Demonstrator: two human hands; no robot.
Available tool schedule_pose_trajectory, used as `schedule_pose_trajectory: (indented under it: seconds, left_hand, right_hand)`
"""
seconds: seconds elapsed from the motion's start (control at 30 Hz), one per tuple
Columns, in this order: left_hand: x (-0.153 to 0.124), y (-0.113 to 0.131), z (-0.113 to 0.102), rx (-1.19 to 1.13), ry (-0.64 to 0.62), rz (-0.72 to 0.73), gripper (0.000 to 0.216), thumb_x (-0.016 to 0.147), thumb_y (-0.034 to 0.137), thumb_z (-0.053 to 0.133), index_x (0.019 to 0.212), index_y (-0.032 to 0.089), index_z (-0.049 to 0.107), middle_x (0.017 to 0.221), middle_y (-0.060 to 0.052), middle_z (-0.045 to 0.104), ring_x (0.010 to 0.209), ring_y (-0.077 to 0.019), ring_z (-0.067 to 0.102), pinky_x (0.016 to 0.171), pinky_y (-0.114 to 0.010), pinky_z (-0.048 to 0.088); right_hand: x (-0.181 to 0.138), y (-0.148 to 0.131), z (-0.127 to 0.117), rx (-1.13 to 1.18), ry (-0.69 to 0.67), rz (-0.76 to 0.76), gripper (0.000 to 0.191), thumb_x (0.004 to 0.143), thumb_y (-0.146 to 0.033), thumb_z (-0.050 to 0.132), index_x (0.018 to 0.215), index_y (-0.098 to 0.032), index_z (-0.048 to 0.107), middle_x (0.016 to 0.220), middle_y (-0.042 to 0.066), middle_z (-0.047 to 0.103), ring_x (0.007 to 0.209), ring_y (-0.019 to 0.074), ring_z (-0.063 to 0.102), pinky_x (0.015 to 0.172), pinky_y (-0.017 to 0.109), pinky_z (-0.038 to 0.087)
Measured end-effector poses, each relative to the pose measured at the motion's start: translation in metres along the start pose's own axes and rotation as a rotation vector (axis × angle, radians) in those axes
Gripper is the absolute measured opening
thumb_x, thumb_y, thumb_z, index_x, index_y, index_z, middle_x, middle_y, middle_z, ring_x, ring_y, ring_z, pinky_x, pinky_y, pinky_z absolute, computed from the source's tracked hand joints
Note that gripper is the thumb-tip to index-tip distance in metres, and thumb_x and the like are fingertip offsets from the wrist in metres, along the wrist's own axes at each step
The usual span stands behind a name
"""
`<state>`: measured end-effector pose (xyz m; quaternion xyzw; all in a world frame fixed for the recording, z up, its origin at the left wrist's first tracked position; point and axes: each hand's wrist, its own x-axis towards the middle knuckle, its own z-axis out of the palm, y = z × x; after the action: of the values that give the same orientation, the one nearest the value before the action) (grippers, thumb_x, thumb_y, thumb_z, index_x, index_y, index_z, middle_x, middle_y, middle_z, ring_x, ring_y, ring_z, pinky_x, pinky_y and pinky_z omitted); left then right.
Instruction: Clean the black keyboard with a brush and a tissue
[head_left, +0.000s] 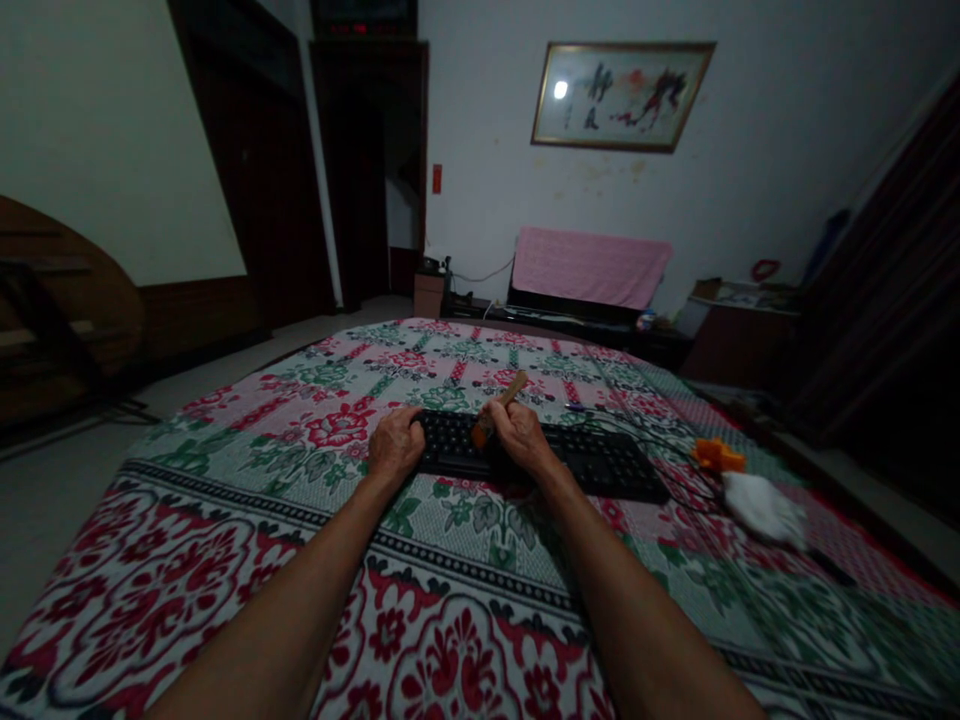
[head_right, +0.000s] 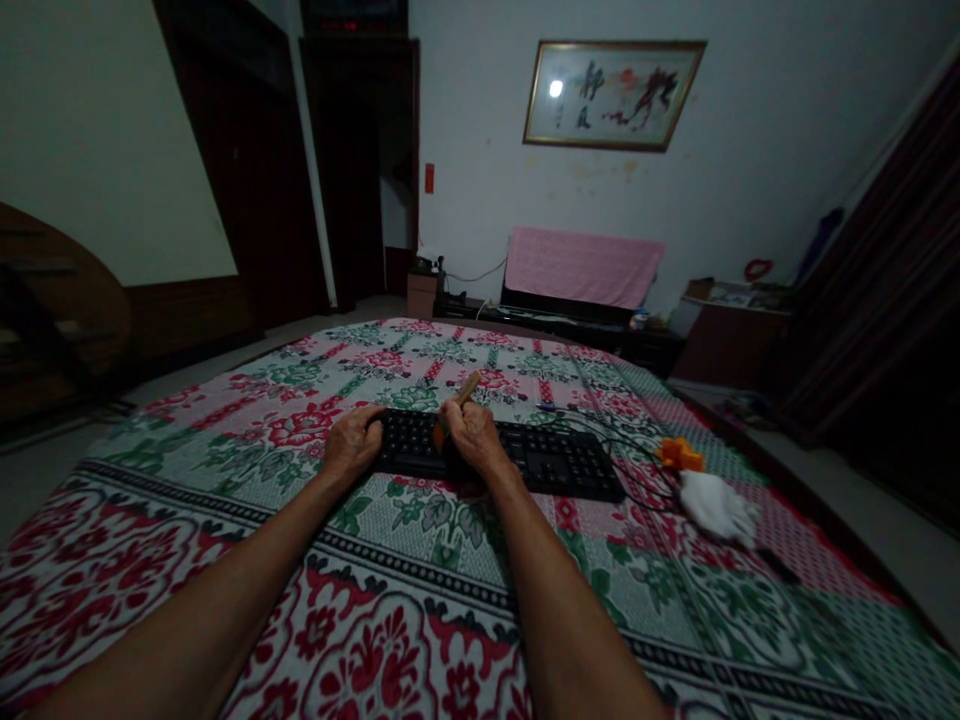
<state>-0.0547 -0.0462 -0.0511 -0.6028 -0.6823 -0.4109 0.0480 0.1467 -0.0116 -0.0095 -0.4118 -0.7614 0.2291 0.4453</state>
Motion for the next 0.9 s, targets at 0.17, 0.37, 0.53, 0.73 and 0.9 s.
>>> schedule_pose_trajectory:
  seconds: [0.17,0.37,0.53,0.73,0.9]
  left_hand:
    - [-0.0001,0.0003,-0.0002,0.005,0.001,-0.002,0.036,0.077,0.016,0.043,0.103,0.021,0.067,0.106,-0.004,0.068,0.1,-0.0197,0.061,0.093,-0.031,0.045]
    - [0.0,-0.0013,0.0001,0.012,-0.006,0.016,0.036,0.078,0.017,0.043,0.105,0.017,0.066,0.108,-0.006,0.067,0.1,-0.0214,0.06,0.093,-0.032,0.045]
    - [0.0008,-0.0012,-0.0001,0.006,-0.013,0.005,0.036,0.078,0.017,0.043,0.104,0.019,0.066,0.109,-0.005,0.067,0.101,-0.0197,0.061,0.094,-0.03,0.044]
    - [0.0006,0.0,-0.001,0.021,-0.029,0.005,0.036,0.078,0.018,0.043,0.107,0.017,0.065,0.111,-0.006,0.067,0.103,-0.021,0.06,0.094,-0.031,0.044]
    - [0.0006,-0.0018,0.0005,0.032,-0.009,0.01,0.036,0.078,0.018,0.043,0.106,0.017,0.066,0.109,-0.006,0.067,0.102,-0.0211,0.06,0.094,-0.031,0.044]
  right_hand:
    - [-0.0002,0.0031,-0.0016,-0.002,-0.028,0.01,0.035,0.086,-0.034,0.037,0.074,-0.016,0.065,0.07,0.003,0.065,0.069,0.0156,0.06,0.064,0.023,0.043]
    - [0.0013,0.002,-0.0053,0.0,-0.061,0.043,0.033,0.083,-0.029,0.039,0.069,-0.016,0.065,0.066,0.003,0.065,0.062,0.0142,0.06,0.057,0.021,0.043]
    - [0.0036,0.0046,-0.008,-0.015,0.031,0.062,0.036,0.085,-0.034,0.037,0.07,-0.016,0.065,0.068,0.004,0.066,0.068,0.0166,0.061,0.06,0.023,0.043]
    - [0.0029,0.0072,-0.007,0.003,-0.042,0.05,0.032,0.083,-0.029,0.04,0.066,-0.017,0.064,0.063,0.003,0.065,0.061,0.0154,0.06,0.057,0.022,0.043]
    - [0.0052,0.0093,-0.0077,0.047,-0.08,0.095,0.029,0.081,-0.026,0.042,0.064,-0.017,0.063,0.062,0.003,0.066,0.057,0.0152,0.06,0.056,0.023,0.043]
